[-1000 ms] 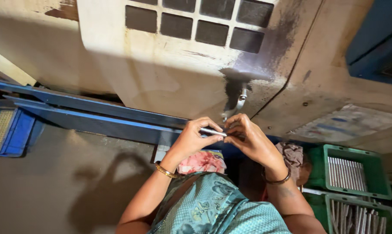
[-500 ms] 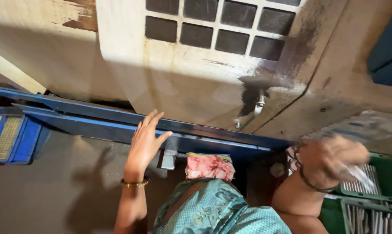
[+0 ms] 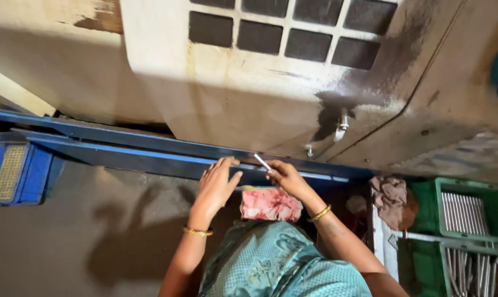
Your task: The person repeatedly picks up metal rods from a green bin, wipes each rod with a cloth, and then rubs the rod against a white vented panel on a machine. The person continues this cycle of wiping and rubbing for multiple rods throughout the clip.
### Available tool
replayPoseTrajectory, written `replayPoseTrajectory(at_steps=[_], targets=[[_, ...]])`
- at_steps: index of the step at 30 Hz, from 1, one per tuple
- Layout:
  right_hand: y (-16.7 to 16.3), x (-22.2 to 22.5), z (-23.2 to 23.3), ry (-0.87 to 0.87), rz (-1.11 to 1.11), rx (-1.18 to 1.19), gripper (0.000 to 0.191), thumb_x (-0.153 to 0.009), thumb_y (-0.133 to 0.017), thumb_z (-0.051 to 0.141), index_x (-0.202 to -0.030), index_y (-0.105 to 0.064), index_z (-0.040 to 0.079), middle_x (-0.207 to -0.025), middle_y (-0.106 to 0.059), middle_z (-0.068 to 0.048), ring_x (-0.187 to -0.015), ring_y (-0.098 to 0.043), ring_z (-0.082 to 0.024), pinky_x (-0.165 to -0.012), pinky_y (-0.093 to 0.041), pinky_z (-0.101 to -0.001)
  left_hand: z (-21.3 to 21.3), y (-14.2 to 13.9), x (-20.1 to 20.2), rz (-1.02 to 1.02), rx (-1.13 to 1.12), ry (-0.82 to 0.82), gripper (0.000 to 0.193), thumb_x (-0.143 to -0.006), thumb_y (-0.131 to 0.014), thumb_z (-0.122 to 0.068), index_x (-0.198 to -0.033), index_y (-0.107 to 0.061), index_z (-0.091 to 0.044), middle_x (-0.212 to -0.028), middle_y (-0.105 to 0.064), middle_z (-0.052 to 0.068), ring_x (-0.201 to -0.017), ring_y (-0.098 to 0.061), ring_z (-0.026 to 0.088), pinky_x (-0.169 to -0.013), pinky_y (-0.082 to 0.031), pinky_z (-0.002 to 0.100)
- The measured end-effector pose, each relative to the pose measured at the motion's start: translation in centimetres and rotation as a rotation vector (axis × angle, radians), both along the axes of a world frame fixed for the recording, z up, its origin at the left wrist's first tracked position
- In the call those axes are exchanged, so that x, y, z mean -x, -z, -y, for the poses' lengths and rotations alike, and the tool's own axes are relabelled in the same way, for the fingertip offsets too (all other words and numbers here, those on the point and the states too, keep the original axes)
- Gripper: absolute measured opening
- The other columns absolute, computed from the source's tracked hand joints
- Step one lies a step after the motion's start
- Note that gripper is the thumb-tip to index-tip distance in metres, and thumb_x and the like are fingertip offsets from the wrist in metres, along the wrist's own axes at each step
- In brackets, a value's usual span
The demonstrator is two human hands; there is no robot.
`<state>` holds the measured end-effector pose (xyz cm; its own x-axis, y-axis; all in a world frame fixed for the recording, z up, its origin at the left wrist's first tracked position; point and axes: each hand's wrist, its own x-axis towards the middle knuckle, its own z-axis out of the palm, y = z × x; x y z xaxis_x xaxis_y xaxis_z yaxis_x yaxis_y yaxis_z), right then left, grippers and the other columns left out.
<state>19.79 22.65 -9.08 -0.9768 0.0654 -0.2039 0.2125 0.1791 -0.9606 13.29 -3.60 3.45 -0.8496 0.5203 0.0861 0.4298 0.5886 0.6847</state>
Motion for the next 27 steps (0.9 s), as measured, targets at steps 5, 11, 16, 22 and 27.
replayPoseTrajectory(at_steps=[5, 11, 16, 22, 27], targets=[[-1.5, -3.1, 0.2, 0.020, -0.167, 0.136, 0.027, -0.101, -0.060, 0.006, -0.127, -0.065, 0.002, -0.100, -0.069, -0.001, -0.092, -0.063, -0.008, -0.079, -0.052, -0.0256, -4.3, 0.1, -1.7, -0.021, -0.379, 0.127, 0.035, -0.086, -0.077, -0.025, -0.113, -0.068, -0.005, -0.133, -0.063, 0.015, -0.125, -0.059, 0.037, -0.105, -0.045, 0.046], [-1.1, -6.9, -0.9, 0.072, -0.324, 0.173, 0.019, -0.102, -0.061, -0.002, -0.120, -0.065, 0.000, -0.111, -0.068, -0.004, -0.105, -0.065, -0.013, -0.094, -0.054, -0.0297, -8.2, 0.1, -4.4, -0.109, -0.397, 0.280, 0.035, -0.079, -0.084, -0.026, -0.103, -0.069, -0.005, -0.130, -0.065, 0.012, -0.130, -0.057, 0.036, -0.108, -0.043, 0.048], [-2.4, -9.5, -2.1, 0.111, -0.438, -0.080, 0.022, -0.093, -0.066, -0.002, -0.114, -0.069, -0.002, -0.109, -0.070, -0.009, -0.102, -0.068, -0.018, -0.093, -0.055, -0.0318, -10.3, -0.5, -5.8, -0.169, -0.353, 0.399, 0.043, -0.074, -0.086, -0.029, -0.102, -0.068, -0.004, -0.127, -0.064, 0.012, -0.131, -0.054, 0.037, -0.107, -0.040, 0.049], [-2.6, -11.9, -3.1, 0.203, -0.483, -0.174, 0.015, -0.095, -0.066, 0.002, -0.108, -0.068, -0.002, -0.106, -0.073, -0.011, -0.095, -0.073, -0.022, -0.086, -0.058, -0.0329, -12.6, -1.2, -7.6, -0.230, -0.369, 0.465, 0.040, -0.074, -0.086, -0.034, -0.092, -0.068, -0.003, -0.116, -0.066, 0.010, -0.125, -0.058, 0.033, -0.110, -0.038, 0.053], [-2.4, -14.2, -4.9, 0.209, -0.469, -0.170, 0.016, -0.095, -0.067, 0.002, -0.110, -0.069, -0.002, -0.107, -0.074, -0.012, -0.096, -0.072, -0.023, -0.086, -0.058, -0.0341, -15.2, -1.3, -8.9, -0.168, -0.395, 0.482, 0.023, -0.089, -0.076, -0.026, -0.086, -0.068, -0.004, -0.111, -0.070, 0.009, -0.117, -0.063, 0.032, -0.112, -0.040, 0.051]])
